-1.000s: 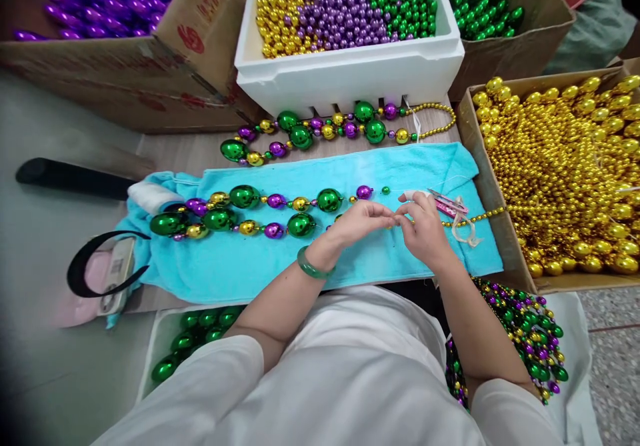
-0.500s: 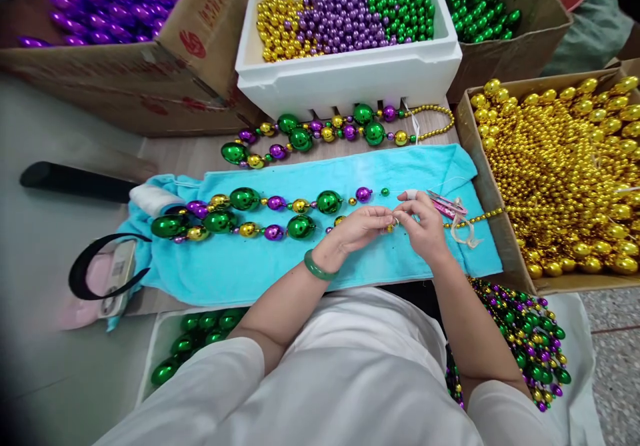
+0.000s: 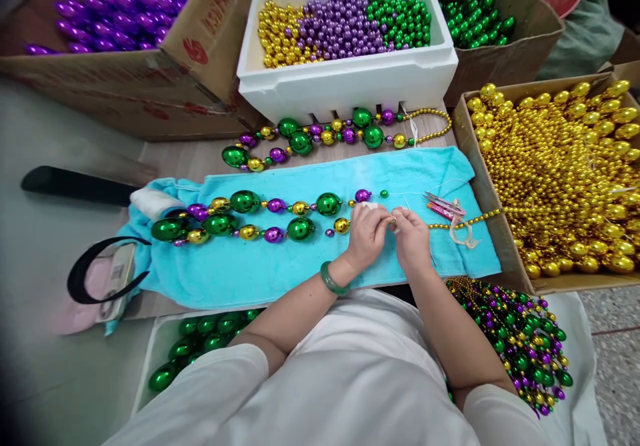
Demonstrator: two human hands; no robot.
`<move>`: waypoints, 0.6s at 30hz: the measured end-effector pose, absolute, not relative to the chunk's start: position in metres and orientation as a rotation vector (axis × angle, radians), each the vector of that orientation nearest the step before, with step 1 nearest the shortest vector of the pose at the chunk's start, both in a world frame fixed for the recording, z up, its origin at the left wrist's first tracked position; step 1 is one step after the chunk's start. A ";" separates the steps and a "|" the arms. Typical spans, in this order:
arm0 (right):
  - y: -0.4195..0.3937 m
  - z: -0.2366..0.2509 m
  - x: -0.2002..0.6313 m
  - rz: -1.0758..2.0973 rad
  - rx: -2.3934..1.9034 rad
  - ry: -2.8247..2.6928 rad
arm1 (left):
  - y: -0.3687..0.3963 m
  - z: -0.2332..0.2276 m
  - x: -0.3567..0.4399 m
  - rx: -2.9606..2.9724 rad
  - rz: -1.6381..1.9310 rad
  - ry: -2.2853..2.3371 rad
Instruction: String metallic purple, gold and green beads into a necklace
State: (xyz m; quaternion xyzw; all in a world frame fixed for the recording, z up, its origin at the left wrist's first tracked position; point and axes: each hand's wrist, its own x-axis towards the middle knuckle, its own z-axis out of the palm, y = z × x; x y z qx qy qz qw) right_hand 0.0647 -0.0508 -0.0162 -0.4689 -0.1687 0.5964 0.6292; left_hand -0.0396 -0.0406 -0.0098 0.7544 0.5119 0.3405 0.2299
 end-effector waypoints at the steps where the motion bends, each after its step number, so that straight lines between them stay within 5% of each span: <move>1: -0.050 -0.014 0.065 1.387 -1.066 -0.369 | -0.041 -0.011 -0.040 2.101 0.943 1.435; 10: -0.054 -0.018 0.068 1.378 -1.197 -0.514 | -0.033 -0.008 -0.041 1.669 1.134 1.325; 18: -0.067 -0.018 0.076 0.423 -1.378 -1.317 | -0.025 -0.011 -0.040 1.165 1.127 1.191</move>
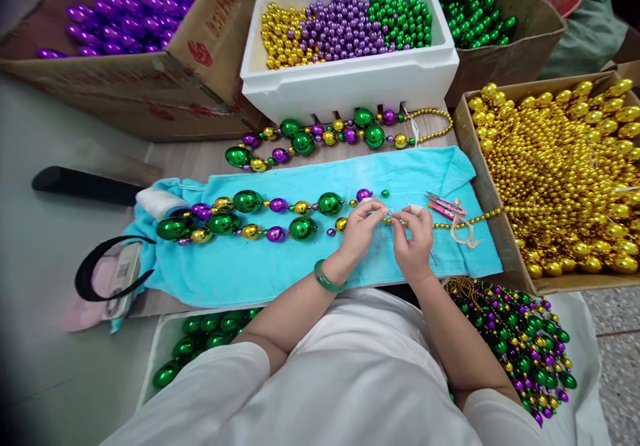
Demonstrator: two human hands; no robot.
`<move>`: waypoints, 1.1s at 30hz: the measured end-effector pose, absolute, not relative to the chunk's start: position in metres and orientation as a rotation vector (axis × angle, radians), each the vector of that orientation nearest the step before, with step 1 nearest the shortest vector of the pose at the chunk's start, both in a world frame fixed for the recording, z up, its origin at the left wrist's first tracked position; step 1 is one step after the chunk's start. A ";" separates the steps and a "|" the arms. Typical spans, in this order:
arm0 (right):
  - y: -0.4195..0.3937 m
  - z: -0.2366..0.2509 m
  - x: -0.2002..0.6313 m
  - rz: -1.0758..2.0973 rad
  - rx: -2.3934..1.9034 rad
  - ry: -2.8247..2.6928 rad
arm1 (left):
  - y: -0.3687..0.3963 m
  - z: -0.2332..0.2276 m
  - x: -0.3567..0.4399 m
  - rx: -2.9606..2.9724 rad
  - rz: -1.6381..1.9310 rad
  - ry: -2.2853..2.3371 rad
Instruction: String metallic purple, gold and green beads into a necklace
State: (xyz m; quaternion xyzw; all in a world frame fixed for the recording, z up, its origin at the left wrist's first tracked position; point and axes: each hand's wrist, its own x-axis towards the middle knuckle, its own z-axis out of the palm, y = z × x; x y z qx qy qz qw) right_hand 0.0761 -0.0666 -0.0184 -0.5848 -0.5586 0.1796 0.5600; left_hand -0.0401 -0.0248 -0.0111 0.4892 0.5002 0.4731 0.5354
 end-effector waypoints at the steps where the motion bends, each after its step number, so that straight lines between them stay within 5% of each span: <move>1: -0.066 -0.019 0.077 0.400 -1.385 -1.360 | -0.026 -0.009 -0.039 1.146 1.122 1.176; 12: -0.063 -0.016 0.082 0.410 -1.341 -1.344 | -0.033 0.005 -0.035 0.937 1.036 1.042; 24: -0.048 -0.003 0.097 1.212 -1.032 -0.591 | -0.033 -0.003 -0.038 1.049 0.952 1.136; 28: -0.045 -0.007 0.103 1.144 -1.054 -0.640 | -0.034 0.003 -0.040 1.025 0.952 1.094; 33: -0.043 -0.022 0.142 0.778 -1.376 -1.386 | -0.038 0.014 -0.066 0.780 1.000 1.075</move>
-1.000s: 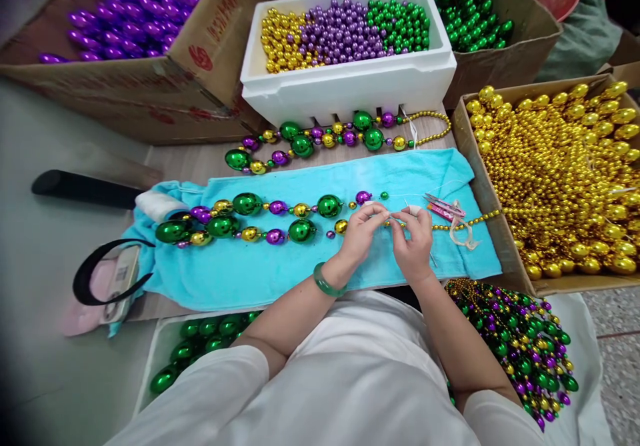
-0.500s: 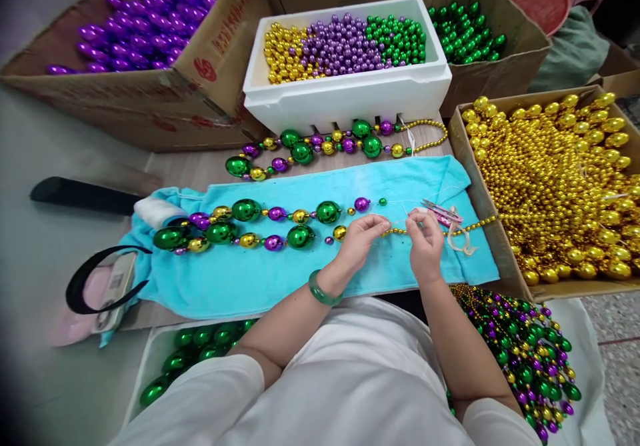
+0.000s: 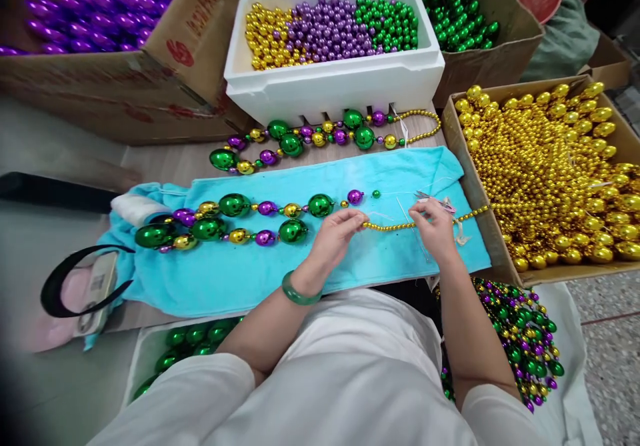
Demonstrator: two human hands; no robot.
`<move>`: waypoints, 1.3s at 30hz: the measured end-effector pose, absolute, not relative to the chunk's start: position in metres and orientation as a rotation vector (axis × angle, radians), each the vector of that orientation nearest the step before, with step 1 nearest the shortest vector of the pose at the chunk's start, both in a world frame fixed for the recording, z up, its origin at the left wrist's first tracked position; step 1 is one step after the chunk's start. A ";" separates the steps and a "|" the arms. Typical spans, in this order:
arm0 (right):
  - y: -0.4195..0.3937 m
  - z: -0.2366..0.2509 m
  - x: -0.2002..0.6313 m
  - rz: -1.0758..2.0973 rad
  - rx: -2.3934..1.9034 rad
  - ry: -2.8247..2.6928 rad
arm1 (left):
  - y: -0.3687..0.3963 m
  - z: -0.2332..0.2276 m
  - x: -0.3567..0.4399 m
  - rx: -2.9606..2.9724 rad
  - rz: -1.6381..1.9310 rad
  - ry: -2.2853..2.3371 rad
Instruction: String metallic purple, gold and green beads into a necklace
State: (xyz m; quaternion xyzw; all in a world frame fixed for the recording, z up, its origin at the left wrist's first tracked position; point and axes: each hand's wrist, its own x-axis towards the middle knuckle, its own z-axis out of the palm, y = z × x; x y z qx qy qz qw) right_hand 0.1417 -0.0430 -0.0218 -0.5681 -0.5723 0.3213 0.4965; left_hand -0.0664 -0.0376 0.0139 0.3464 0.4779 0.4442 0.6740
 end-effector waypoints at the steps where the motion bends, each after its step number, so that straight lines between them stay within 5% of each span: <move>1: -0.045 -0.025 0.149 0.678 -1.446 -1.555 | -0.039 0.016 -0.073 0.723 1.006 1.082; 8: -0.067 -0.033 0.167 0.192 -1.890 -2.189 | -0.057 0.019 -0.110 0.591 0.981 1.128; 29: -0.071 -0.018 0.180 0.160 -1.698 -2.267 | -0.071 -0.010 -0.146 0.739 0.862 1.440; 39: -0.069 -0.017 0.173 0.208 -1.666 -2.416 | -0.066 0.039 -0.221 1.325 0.288 1.598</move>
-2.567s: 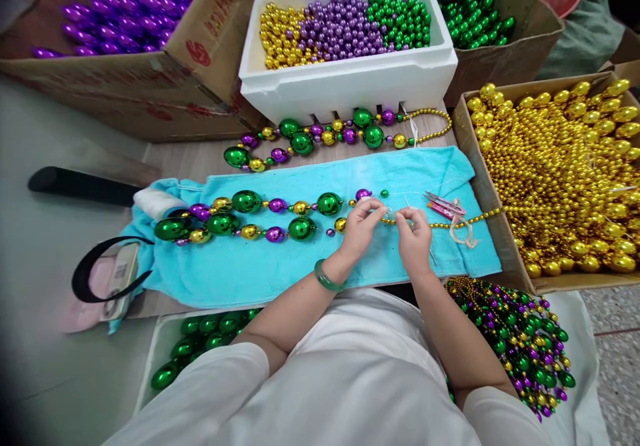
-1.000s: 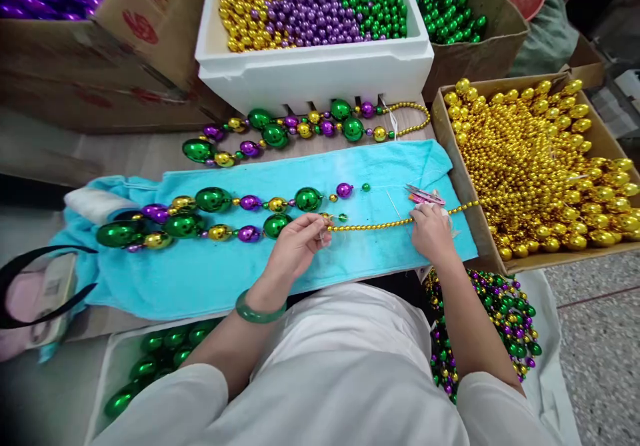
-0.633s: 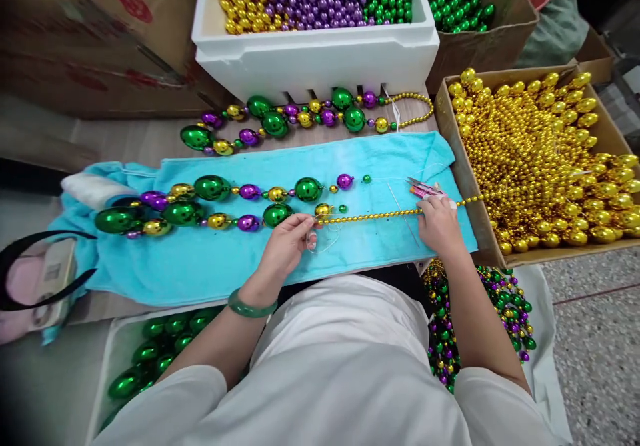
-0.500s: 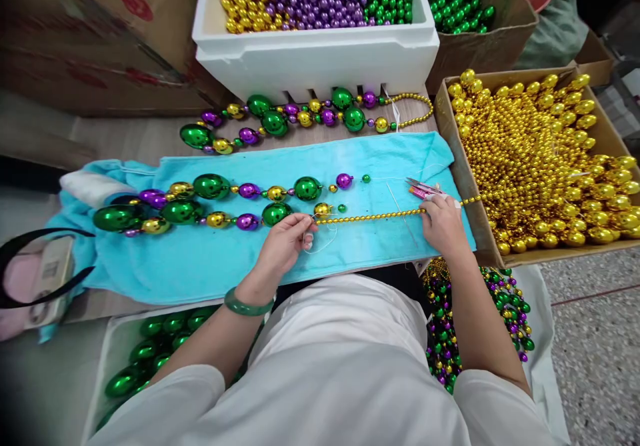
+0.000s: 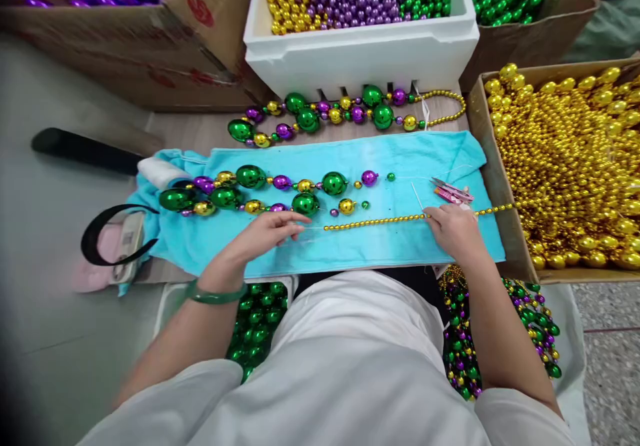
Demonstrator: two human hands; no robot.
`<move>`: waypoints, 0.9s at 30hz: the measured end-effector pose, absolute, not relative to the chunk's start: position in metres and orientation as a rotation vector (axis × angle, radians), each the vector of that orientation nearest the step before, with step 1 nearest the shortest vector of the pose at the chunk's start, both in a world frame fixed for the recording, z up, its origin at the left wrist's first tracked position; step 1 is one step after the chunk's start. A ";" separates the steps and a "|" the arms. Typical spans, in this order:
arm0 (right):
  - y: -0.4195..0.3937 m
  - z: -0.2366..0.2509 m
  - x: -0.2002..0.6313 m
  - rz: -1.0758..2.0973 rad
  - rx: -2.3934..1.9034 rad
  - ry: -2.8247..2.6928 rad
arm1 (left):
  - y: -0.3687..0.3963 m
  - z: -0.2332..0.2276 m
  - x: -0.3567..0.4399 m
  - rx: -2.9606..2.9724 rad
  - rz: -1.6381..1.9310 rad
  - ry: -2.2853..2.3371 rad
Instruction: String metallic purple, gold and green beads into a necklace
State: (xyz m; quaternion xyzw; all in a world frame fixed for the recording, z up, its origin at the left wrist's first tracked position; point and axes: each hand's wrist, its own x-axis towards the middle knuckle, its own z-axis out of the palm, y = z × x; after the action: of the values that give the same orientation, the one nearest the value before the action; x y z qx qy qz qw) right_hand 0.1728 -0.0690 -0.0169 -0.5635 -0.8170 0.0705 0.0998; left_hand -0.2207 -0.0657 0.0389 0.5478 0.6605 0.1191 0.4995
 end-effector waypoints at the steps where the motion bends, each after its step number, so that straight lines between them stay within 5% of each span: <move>1: -0.068 -0.019 0.177 0.252 -1.664 -2.400 | -0.065 0.045 -0.233 1.372 0.204 1.602; 12: -0.061 -0.021 0.187 0.492 -1.807 -2.257 | -0.054 0.059 -0.280 1.949 -0.623 1.868; 21: -0.074 -0.013 0.202 0.033 -1.842 -2.471 | -0.056 0.033 -0.267 1.965 -0.295 1.913; 27: -0.076 -0.011 0.194 0.105 -1.769 -2.483 | -0.058 0.053 -0.246 1.972 -0.312 2.008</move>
State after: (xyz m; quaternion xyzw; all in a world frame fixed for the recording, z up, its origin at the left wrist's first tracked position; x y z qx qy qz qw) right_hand 0.1936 -0.0759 -0.0109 -0.5793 -0.8131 0.0345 0.0452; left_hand -0.2457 -0.0582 0.0531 0.6880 0.7007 -0.1087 0.1545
